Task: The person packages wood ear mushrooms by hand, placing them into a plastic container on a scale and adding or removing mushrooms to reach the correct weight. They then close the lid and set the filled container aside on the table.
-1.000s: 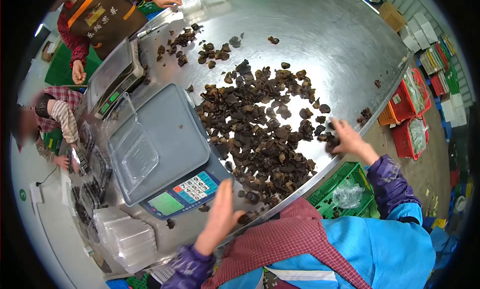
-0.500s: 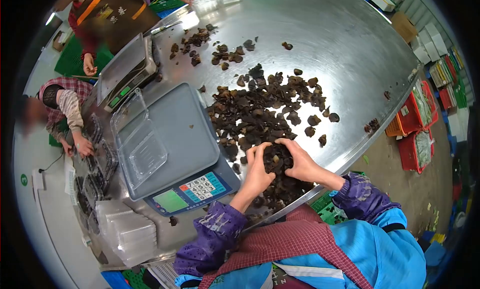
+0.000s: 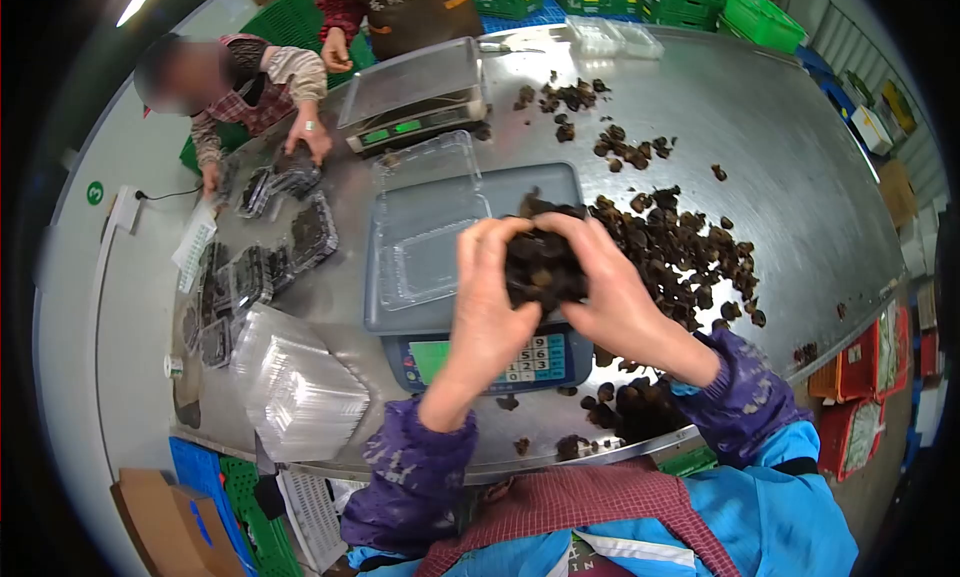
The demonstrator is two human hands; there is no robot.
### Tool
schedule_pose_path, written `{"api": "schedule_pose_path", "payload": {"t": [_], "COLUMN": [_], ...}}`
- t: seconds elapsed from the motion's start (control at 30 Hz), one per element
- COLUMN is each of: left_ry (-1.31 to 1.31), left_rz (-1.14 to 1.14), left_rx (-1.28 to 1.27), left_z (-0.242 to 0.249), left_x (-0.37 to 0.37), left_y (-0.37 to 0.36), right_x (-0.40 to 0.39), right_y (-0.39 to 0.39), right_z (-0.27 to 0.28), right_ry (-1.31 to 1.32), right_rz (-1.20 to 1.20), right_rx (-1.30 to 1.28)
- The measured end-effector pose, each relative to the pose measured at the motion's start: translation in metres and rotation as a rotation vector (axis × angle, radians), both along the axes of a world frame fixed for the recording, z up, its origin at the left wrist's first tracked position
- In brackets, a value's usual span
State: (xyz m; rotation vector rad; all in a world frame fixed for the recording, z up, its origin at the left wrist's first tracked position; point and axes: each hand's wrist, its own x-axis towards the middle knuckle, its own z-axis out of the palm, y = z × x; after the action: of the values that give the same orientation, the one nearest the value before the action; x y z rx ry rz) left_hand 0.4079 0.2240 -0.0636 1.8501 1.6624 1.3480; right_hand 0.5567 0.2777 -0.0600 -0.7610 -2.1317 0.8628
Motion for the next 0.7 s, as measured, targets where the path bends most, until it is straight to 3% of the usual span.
{"api": "schedule_pose_path", "payload": {"t": [0.13, 0.23, 0.33, 0.5, 0.57, 0.63, 0.7], "left_ry": [0.080, 0.120, 0.241, 0.329, 0.226, 0.222, 0.054], "left_rz": [0.152, 0.185, 0.118, 0.138, 0.126, 0.173, 0.269], "left_rx": [0.043, -0.049, -0.269, -0.392, -0.342, -0.278, -0.307], "left_z": [-0.002, -0.035, -0.054, -0.030, -0.022, -0.025, -0.029], "left_x": [-0.065, -0.106, -0.131, -0.142, -0.149, -0.161, -0.173], "left_y": [0.001, 0.008, 0.008, -0.010, -0.018, -0.027, -0.037], "right_x": [-0.076, -0.110, -0.122, -0.100, -0.079, -0.044, -0.004], "right_y": [0.020, 0.032, 0.040, 0.053, 0.058, 0.072, 0.081], "right_z": [-0.008, -0.031, -0.042, -0.024, -0.009, -0.025, -0.034], "right_ry": [0.013, -0.016, -0.329, -0.298, -0.140, -0.128, -0.251], "right_rz": [0.121, 0.209, 0.203, 0.229, 0.228, 0.059, -0.116], "right_rx": [0.004, 0.018, 0.094, 0.171, -0.097, -0.043, -0.163]}}
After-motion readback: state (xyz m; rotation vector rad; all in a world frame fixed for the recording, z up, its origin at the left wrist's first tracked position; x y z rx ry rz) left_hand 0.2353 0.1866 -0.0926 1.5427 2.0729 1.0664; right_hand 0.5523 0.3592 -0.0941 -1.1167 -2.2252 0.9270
